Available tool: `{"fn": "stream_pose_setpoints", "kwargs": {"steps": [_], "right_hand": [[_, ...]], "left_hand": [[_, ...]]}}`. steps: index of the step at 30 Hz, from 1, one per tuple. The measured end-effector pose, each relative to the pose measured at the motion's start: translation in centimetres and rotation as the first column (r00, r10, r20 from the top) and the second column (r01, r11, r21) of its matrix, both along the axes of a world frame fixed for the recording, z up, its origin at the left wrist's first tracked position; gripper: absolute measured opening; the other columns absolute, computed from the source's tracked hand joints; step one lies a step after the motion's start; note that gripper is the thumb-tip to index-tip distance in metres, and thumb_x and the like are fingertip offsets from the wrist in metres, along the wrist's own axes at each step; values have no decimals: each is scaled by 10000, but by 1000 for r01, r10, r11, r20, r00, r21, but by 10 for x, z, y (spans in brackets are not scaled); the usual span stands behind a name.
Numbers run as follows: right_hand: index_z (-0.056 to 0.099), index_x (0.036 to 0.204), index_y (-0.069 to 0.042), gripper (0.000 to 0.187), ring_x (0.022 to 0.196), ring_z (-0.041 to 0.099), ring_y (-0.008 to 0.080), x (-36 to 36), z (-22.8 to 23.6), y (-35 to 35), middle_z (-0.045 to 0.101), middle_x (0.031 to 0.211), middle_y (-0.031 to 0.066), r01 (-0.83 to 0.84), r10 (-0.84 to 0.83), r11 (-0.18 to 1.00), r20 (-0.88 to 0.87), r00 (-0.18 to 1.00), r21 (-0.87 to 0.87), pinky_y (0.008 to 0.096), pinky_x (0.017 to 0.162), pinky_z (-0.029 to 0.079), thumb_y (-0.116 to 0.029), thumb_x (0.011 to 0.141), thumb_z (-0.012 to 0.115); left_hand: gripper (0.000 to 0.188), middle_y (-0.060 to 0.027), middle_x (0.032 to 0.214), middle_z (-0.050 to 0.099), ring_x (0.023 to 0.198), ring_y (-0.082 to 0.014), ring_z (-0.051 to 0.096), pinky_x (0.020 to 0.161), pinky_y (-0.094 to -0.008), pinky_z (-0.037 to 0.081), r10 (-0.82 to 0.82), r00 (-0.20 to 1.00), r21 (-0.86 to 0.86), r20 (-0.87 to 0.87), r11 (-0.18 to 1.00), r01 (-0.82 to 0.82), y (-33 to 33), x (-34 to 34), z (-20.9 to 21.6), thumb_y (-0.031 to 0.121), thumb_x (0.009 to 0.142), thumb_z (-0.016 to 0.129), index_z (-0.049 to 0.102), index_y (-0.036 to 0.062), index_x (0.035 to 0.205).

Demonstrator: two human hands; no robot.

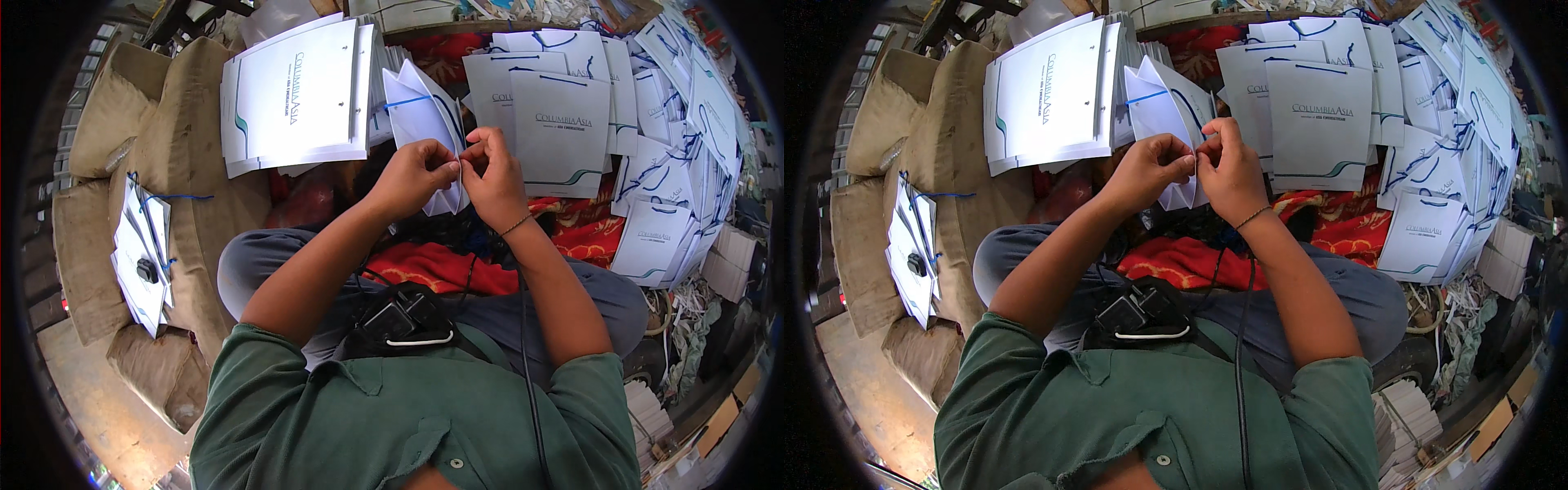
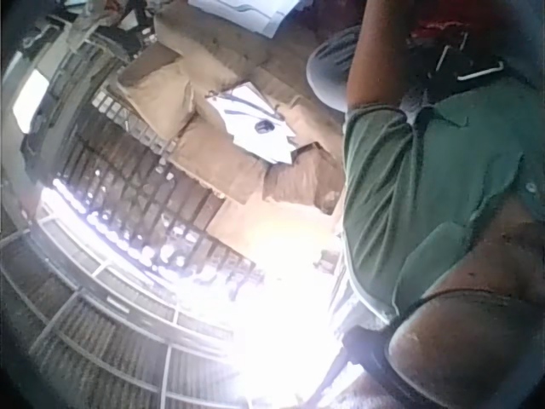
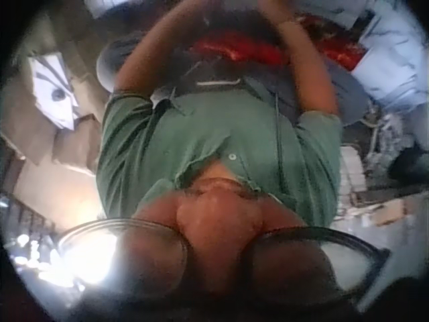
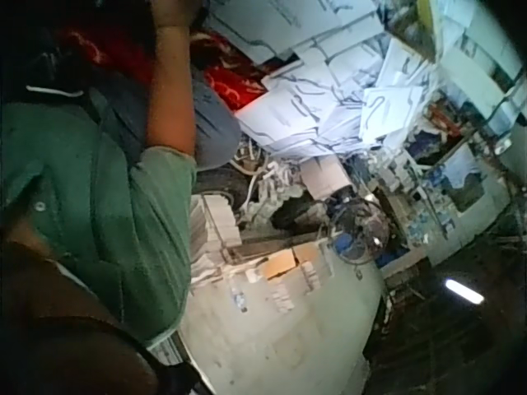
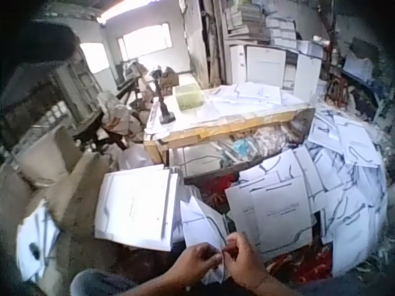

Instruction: The person assembles paper gift bags by threading cord handles through the holes and securing them by hand.

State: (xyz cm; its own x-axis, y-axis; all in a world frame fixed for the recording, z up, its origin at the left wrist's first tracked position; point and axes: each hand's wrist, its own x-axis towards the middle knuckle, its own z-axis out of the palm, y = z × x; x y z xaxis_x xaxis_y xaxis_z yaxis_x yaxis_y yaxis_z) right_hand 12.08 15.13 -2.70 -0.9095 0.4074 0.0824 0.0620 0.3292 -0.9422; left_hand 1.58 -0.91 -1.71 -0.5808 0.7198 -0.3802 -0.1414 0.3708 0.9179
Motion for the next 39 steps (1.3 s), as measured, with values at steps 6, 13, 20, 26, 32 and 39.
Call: {"fn": "stream_pose_setpoints", "kwargs": {"steps": [6, 13, 20, 26, 32, 39], "right_hand": [[564, 1234, -43, 304, 861, 768, 261, 0, -3, 0, 746, 939, 139, 3, -4, 999, -53, 999, -35, 390, 807, 603, 11, 973, 710], [546, 1275, -47, 287, 876, 692, 159, -5, -13, 9, 704, 998, 96, -13, 13, 980, -1, 1000, -200, 331, 827, 580, 16, 1032, 685], [495, 1359, -65, 388, 902, 693, 146, -3, -12, 9, 715, 1004, 101, -71, 75, 883, -9, 997, -464, 313, 843, 576, -24, 1041, 713], [637, 1206, -6, 255, 886, 724, 201, -4, 0, 5, 738, 982, 122, -71, 70, 977, -10, 997, -204, 348, 825, 587, -22, 980, 753], [735, 972, 8, 81, 856, 725, 325, -3, 12, 5, 722, 970, 168, -28, 41, 990, -95, 995, 137, 406, 786, 579, -71, 969, 755], [739, 1020, -42, 103, 1007, 679, 376, -2, 12, 11, 723, 1008, 129, -40, 64, 949, -66, 996, 313, 464, 898, 535, -134, 975, 743]], "left_hand": [[276, -126, 1053, 761, 975, -186, 730, 884, -341, 584, 21, 950, -23, -310, 999, -30, 4, 5, 17, 189, 1051, 756, 687, -30, 1205], [263, -121, 1097, 749, 976, -212, 739, 883, -351, 582, -10, 934, 51, -356, 998, 30, 1, -2, 18, 99, 1033, 736, 691, 45, 1286], [120, -160, 1078, 726, 966, -288, 761, 838, -377, 589, -28, 861, -4, -508, 1000, 31, 3, 0, 21, 99, 1036, 721, 700, 18, 1122], [127, -175, 1086, 725, 962, -306, 760, 812, -393, 583, 8, 834, 11, -552, 1000, -2, 2, 0, 17, 105, 1039, 708, 677, -3, 1100], [182, -182, 1100, 722, 977, -303, 753, 843, -410, 581, 5, 847, 1, -532, 1000, -6, 1, -1, 14, 93, 1036, 712, 648, -2, 1178], [537, -185, 1193, 715, 1022, -223, 727, 884, -361, 587, 87, 985, 28, -152, 996, -84, -4, -5, 24, 37, 1049, 675, 482, 47, 1550]]}}
